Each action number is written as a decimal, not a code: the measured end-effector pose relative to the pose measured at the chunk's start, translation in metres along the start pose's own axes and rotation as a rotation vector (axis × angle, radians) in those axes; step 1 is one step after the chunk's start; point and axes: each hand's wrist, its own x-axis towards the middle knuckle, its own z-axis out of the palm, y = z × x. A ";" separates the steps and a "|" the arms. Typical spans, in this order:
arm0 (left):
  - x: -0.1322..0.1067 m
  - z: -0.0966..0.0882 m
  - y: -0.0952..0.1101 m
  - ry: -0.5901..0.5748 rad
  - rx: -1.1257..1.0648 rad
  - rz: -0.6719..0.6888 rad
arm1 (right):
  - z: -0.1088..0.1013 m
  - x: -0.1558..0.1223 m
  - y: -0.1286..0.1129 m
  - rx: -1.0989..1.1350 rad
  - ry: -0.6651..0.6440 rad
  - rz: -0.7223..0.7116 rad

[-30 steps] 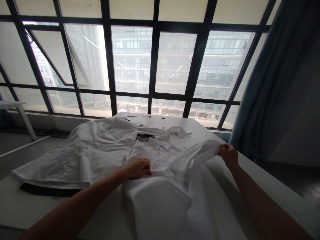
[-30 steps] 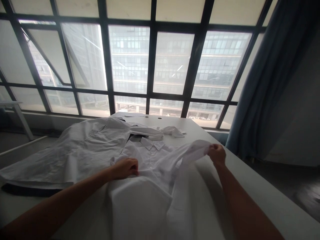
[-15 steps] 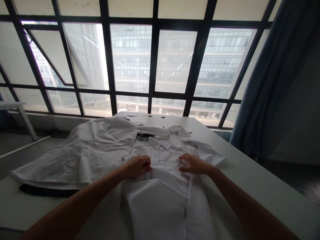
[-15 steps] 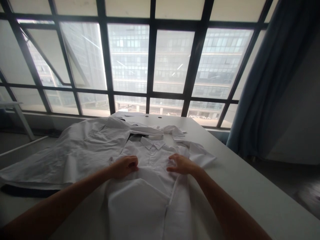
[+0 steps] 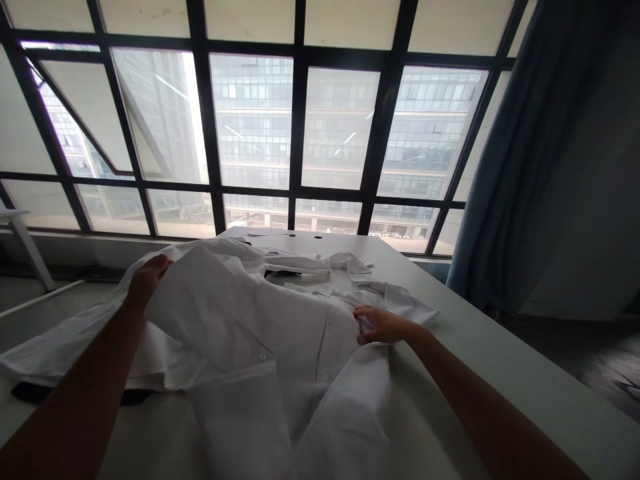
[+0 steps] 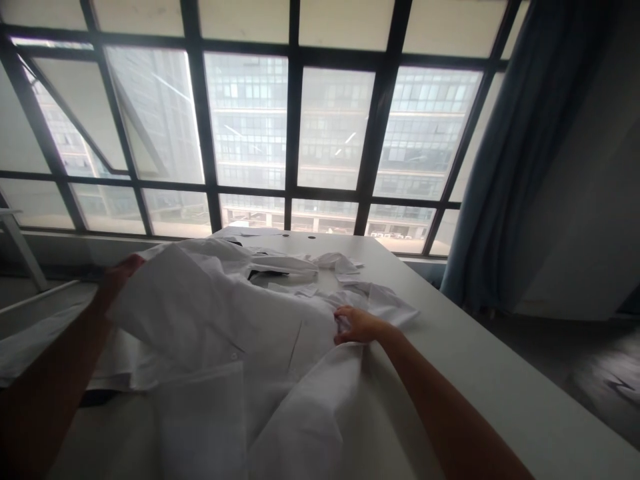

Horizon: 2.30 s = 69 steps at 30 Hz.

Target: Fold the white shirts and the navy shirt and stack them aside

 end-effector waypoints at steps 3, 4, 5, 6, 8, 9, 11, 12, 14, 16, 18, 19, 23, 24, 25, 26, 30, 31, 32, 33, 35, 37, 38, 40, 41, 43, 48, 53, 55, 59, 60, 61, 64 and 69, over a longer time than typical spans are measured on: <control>0.005 0.001 -0.010 0.317 0.221 0.032 | -0.001 -0.002 -0.005 0.002 0.041 -0.028; 0.000 0.011 -0.011 0.345 0.338 0.097 | 0.000 -0.002 -0.006 -0.011 0.060 -0.032; -0.008 0.024 -0.012 0.329 0.472 0.185 | 0.002 -0.001 -0.009 -0.031 0.086 -0.037; -0.019 0.041 -0.012 0.237 0.583 0.312 | 0.004 0.000 -0.012 -0.056 0.116 -0.044; -0.047 0.078 -0.013 -0.104 0.715 0.542 | 0.010 0.001 -0.021 -0.100 0.185 -0.071; -0.063 0.096 -0.016 -0.318 0.769 0.629 | 0.013 0.002 -0.028 -0.112 0.215 -0.089; -0.093 0.126 -0.023 -0.729 0.845 0.738 | 0.021 0.004 -0.044 -0.108 0.253 -0.127; -0.106 0.136 -0.028 -0.868 0.875 0.760 | 0.025 0.004 -0.052 -0.094 0.261 -0.139; -0.123 0.149 -0.039 -1.035 0.935 0.770 | 0.033 0.004 -0.068 -0.059 0.266 -0.145; -0.131 0.152 -0.046 -1.108 0.976 0.755 | 0.040 0.004 -0.079 -0.025 0.240 -0.140; -0.132 0.151 -0.048 -1.142 1.003 0.741 | 0.045 0.004 -0.083 -0.015 0.177 -0.132; -0.132 0.150 -0.047 -1.150 1.015 0.735 | 0.046 0.005 -0.083 -0.019 0.144 -0.125; -0.142 0.151 -0.033 -1.191 1.007 0.701 | 0.049 0.008 -0.081 -0.054 0.109 -0.093; -0.147 0.153 -0.029 -1.211 0.990 0.688 | 0.049 0.008 -0.082 -0.066 0.124 -0.083; -0.153 0.154 -0.025 -1.236 0.974 0.677 | 0.050 0.008 -0.084 -0.083 0.143 -0.068; -0.158 0.156 -0.022 -1.263 0.962 0.670 | 0.051 0.008 -0.086 -0.105 0.164 -0.047; -0.172 0.162 -0.016 -1.337 0.918 0.687 | 0.059 0.009 -0.097 -0.178 0.241 0.017; -0.173 0.163 -0.016 -1.343 0.907 0.696 | 0.060 0.010 -0.099 -0.191 0.253 0.023; -0.174 0.164 -0.016 -1.345 0.899 0.700 | 0.062 0.010 -0.101 -0.203 0.262 0.026; -0.174 0.165 -0.016 -1.345 0.892 0.701 | 0.063 0.011 -0.102 -0.211 0.270 0.028; -0.175 0.166 -0.017 -1.351 0.868 0.703 | 0.064 0.012 -0.104 -0.210 0.276 0.030; -0.176 0.167 -0.018 -1.364 0.825 0.707 | 0.065 0.013 -0.106 -0.195 0.274 0.033; -0.178 0.168 -0.018 -1.369 0.805 0.710 | 0.066 0.014 -0.106 -0.189 0.276 0.039; -0.181 0.170 -0.017 -1.381 0.793 0.704 | 0.067 0.015 -0.105 -0.184 0.289 0.055; -0.182 0.172 -0.015 -1.388 0.803 0.687 | 0.067 0.016 -0.104 -0.177 0.297 0.059; -0.182 0.178 -0.010 -1.400 0.850 0.624 | 0.066 0.019 -0.101 -0.137 0.291 0.061; -0.173 0.200 -0.013 -1.137 1.061 0.402 | 0.064 0.027 -0.091 0.122 0.295 0.019; -0.168 0.213 -0.041 -0.872 0.786 0.248 | 0.067 0.028 -0.088 0.448 0.373 -0.045; -0.170 0.214 -0.050 -0.838 0.674 0.220 | 0.067 0.026 -0.091 0.465 0.384 -0.057; -0.176 0.213 -0.056 -0.770 0.621 0.191 | 0.063 0.018 -0.099 0.349 0.390 -0.067; -0.177 0.213 -0.056 -0.755 0.628 0.200 | 0.062 0.016 -0.101 0.315 0.390 -0.071; -0.178 0.213 -0.056 -0.743 0.633 0.215 | 0.061 0.014 -0.102 0.281 0.392 -0.074; -0.180 0.214 -0.055 -0.726 0.644 0.253 | 0.059 0.011 -0.104 0.198 0.400 -0.073; -0.181 0.215 -0.054 -0.734 0.676 0.254 | 0.058 0.009 -0.103 0.189 0.361 -0.072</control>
